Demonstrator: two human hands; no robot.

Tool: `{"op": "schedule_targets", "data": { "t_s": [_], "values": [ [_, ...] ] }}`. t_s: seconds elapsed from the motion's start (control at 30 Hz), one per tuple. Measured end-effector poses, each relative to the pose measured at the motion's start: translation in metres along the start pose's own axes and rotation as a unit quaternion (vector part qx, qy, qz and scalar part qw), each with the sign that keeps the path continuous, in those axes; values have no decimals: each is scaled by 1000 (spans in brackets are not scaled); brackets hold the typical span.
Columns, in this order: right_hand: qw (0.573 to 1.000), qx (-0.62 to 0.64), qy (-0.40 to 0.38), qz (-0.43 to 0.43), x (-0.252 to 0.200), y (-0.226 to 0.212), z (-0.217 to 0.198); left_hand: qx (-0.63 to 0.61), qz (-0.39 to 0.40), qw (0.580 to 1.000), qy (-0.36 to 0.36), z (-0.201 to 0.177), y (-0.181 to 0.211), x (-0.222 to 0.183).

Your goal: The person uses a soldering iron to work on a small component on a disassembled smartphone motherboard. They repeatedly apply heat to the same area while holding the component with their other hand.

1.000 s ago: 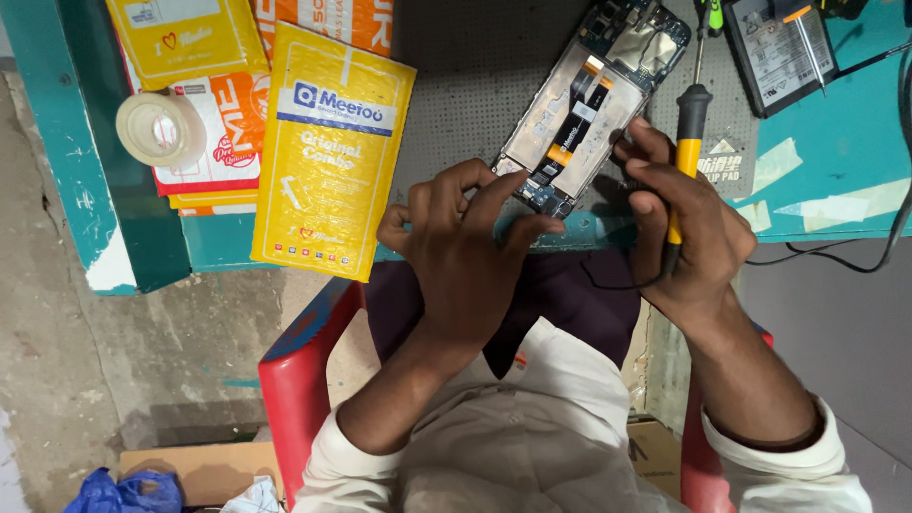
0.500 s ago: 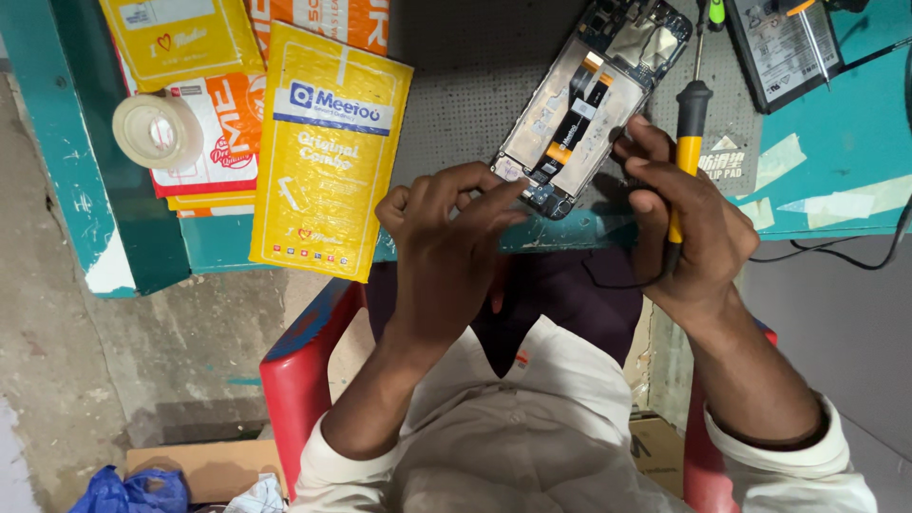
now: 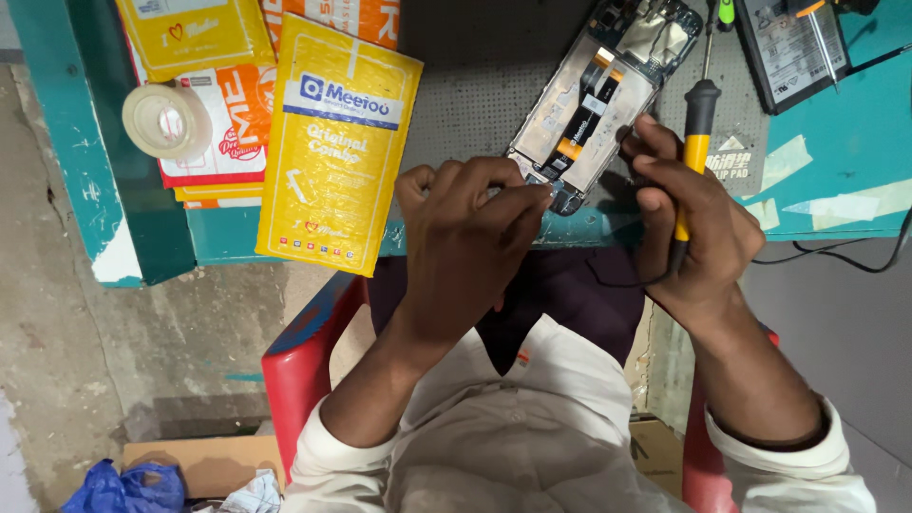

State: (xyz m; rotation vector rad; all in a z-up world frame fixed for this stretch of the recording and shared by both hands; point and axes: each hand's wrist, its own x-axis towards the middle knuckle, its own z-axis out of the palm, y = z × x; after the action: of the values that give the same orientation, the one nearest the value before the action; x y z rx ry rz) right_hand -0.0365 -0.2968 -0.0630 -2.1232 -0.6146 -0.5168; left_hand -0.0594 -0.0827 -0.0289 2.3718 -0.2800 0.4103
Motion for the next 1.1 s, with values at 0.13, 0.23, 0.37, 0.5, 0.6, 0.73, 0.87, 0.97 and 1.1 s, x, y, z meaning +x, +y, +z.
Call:
{"op": "schedule_targets", "data": {
  "t_s": [0.13,0.23,0.37,0.5,0.6,0.73,0.87,0.97,1.1],
  "values": [
    [1000,-4,4,-1,6,-7,-2,-2,16,1000,-16,-1,-1,-1],
    [1000,-1,-4,12,4,-5,-1,15,74,997,-22,-3,-6,-6],
    [1000,9,-1,11,-1,0,0,53,132,989,-32,2,-12,-11],
    [1000,11,-1,12,-3,1,0,112,183,975,-56,1,-16,-10],
    [1000,13,-3,12,-3,1,0,144,205,965,-73,-2,-19,-7],
    [1000,8,-3,8,0,1,0,163,215,961,-57,-1,-18,-6],
    [1000,8,-6,3,2,-2,-1,180,208,960,-52,1,-16,-6],
    [1000,6,-5,5,2,-4,-1,196,203,959,-26,3,-11,-10],
    [1000,6,-4,13,4,-8,-2,241,245,939,-4,1,-11,-9]
  ]
}}
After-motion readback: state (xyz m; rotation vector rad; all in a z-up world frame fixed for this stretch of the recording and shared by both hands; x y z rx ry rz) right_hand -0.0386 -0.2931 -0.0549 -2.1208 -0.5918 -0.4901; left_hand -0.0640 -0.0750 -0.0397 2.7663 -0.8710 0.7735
